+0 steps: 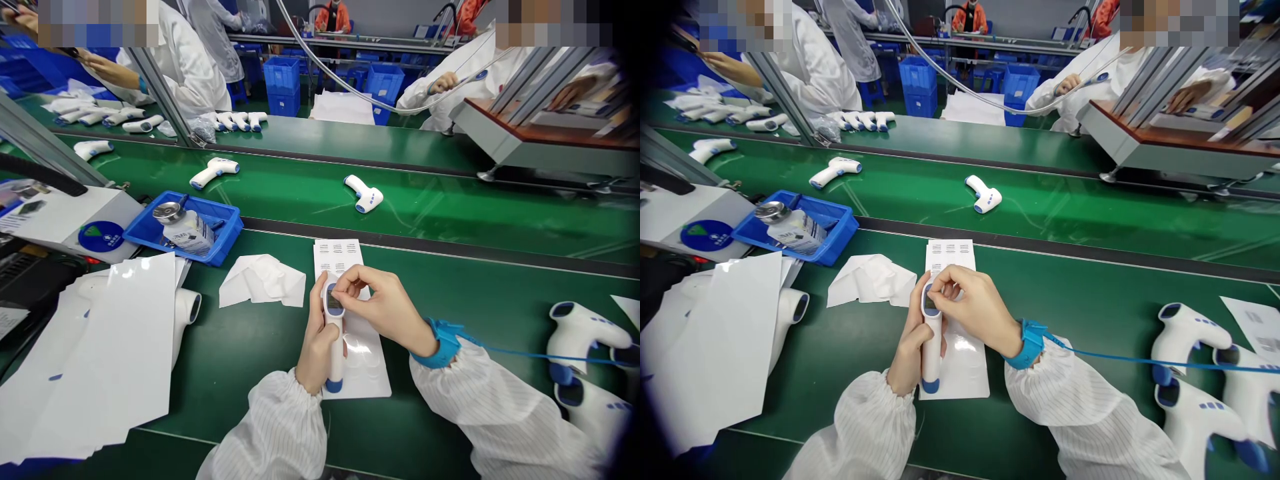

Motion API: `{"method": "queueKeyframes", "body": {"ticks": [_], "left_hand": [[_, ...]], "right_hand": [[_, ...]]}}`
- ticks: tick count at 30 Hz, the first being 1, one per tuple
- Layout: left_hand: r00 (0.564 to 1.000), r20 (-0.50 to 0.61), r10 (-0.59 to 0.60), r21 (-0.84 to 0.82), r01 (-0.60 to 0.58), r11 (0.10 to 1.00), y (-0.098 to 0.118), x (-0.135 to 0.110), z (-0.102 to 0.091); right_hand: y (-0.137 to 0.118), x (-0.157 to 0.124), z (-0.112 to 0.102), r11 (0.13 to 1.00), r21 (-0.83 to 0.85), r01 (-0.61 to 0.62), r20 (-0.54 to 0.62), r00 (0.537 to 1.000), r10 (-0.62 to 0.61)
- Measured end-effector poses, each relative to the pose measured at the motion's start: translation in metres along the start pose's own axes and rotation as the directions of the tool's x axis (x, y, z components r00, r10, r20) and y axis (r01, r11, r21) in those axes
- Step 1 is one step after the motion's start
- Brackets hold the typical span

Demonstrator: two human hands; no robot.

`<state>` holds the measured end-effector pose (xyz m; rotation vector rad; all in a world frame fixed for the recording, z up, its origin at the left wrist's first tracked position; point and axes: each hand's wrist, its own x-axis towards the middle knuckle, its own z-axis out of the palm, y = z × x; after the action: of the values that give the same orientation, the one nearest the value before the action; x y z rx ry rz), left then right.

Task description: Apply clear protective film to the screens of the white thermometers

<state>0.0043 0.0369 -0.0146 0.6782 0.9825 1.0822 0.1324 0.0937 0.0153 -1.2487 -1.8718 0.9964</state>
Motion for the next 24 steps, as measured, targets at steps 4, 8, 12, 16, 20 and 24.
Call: {"method": "queueKeyframes", "body": {"ticks": [4,8,12,16,20,24], "left_hand": [[0.999,0.029,-0.014,0.0,0.014,1.0,-0.0014,0.0012,-0.0029],[0.999,0.038,-0.012,0.013,0.011,1.0,-0.0027,0.0024,-0.0047],[0.999,0.039,-0.012,0.006,0.011,1.0,-0.0027,0.0017,-0.0046],[0.999,0.029,-0.016,-0.006,0.016,1.0,-0.0035,0.0012,-0.0046],[1.0,0.005,-0.006,-0.014,0.006,1.0,-0.0039,0.0021,-0.0016],[0.996,-0.064,-0.055,0.012,0.056,0.998,-0.0027,0.0033,0.0031]], "right_hand": [[-0.0024,0.0002,0.0012,1.0,-0.003,-0.008,-0.022,1.0,0.008],[-0.0021,-0.0007,0.0021,1.0,-0.009,-0.01,-0.031,0.999,0.01],[-0.0015,-0.001,0.0027,1.0,-0.013,-0.007,-0.041,0.999,0.006],[-0.0015,-0.0007,0.0027,1.0,-0.014,-0.008,-0.049,0.999,0.007],[-0.0014,-0.0009,0.0028,0.999,-0.037,0.006,-0.045,0.999,-0.008],[-0.0019,-0.0015,0.0034,0.998,-0.055,0.031,-0.048,0.998,-0.034]]}}
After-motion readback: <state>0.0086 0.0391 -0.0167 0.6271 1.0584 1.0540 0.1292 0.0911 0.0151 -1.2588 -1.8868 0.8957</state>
